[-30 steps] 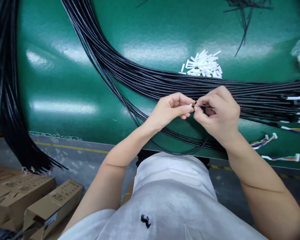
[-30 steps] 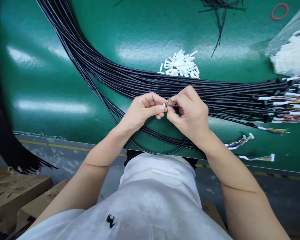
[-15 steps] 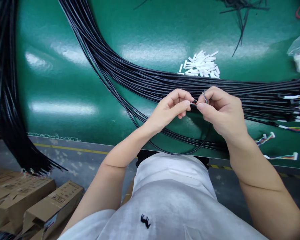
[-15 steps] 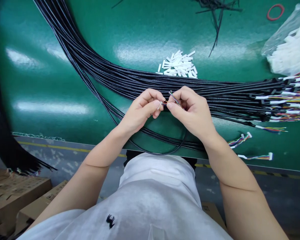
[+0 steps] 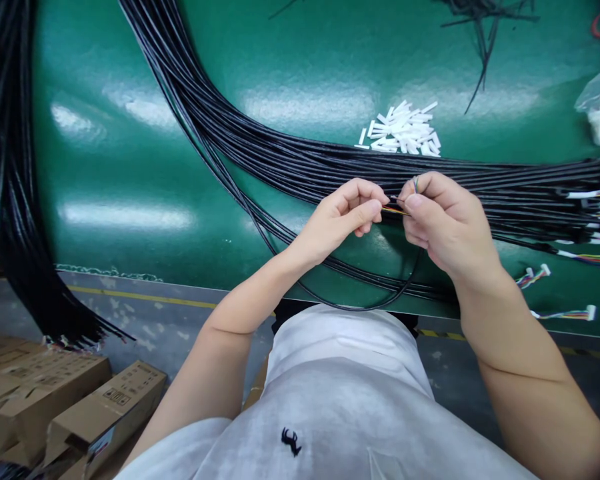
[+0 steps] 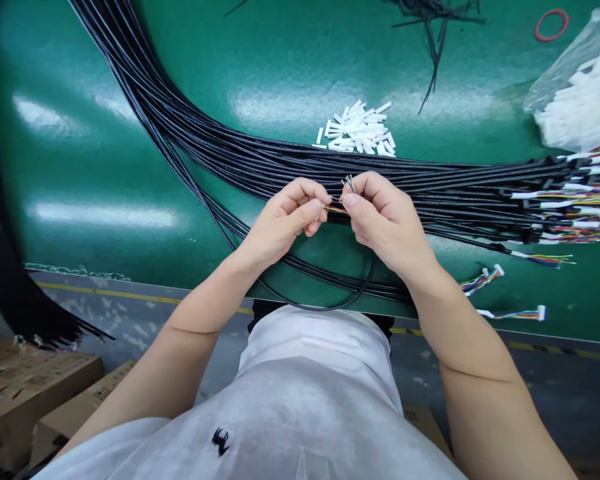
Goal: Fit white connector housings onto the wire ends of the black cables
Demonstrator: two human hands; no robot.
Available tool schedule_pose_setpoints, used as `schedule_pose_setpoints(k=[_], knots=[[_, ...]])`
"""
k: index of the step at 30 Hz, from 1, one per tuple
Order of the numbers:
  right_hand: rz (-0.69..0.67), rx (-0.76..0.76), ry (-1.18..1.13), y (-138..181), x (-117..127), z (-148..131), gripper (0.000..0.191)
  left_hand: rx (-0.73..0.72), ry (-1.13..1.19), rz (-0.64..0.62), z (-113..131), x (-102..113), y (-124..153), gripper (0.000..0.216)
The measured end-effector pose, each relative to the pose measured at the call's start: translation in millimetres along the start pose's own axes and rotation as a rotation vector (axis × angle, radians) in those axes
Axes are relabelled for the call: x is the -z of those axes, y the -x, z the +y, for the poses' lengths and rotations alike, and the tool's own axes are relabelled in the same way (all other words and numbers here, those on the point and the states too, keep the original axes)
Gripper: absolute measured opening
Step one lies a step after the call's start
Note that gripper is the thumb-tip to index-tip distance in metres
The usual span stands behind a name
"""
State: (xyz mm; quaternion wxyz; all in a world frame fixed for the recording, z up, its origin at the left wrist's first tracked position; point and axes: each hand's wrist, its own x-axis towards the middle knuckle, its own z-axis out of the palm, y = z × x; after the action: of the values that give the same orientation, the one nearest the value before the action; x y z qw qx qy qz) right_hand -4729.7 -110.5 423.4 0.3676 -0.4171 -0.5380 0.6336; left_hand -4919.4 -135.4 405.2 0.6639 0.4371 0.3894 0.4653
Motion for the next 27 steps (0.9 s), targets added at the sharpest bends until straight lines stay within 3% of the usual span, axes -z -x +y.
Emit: schedule_pose_setpoints(k=[11, 18, 27], knots=[[-0.08, -0.102, -0.216, 0, -2, -15, 0.03, -0.126, -0.057, -0.01, 2, -3, -2, 0.037], [-0.067, -0.126, -0.193, -2, 5, -16, 0.028, -0.138, -0.059, -0.007, -1, -1, -2, 0.035], [-0.097, 0.002, -0.139, -1, 7, -16, 0.038, -0.135, -0.068, 0.002, 0, -1, -2, 0.037]])
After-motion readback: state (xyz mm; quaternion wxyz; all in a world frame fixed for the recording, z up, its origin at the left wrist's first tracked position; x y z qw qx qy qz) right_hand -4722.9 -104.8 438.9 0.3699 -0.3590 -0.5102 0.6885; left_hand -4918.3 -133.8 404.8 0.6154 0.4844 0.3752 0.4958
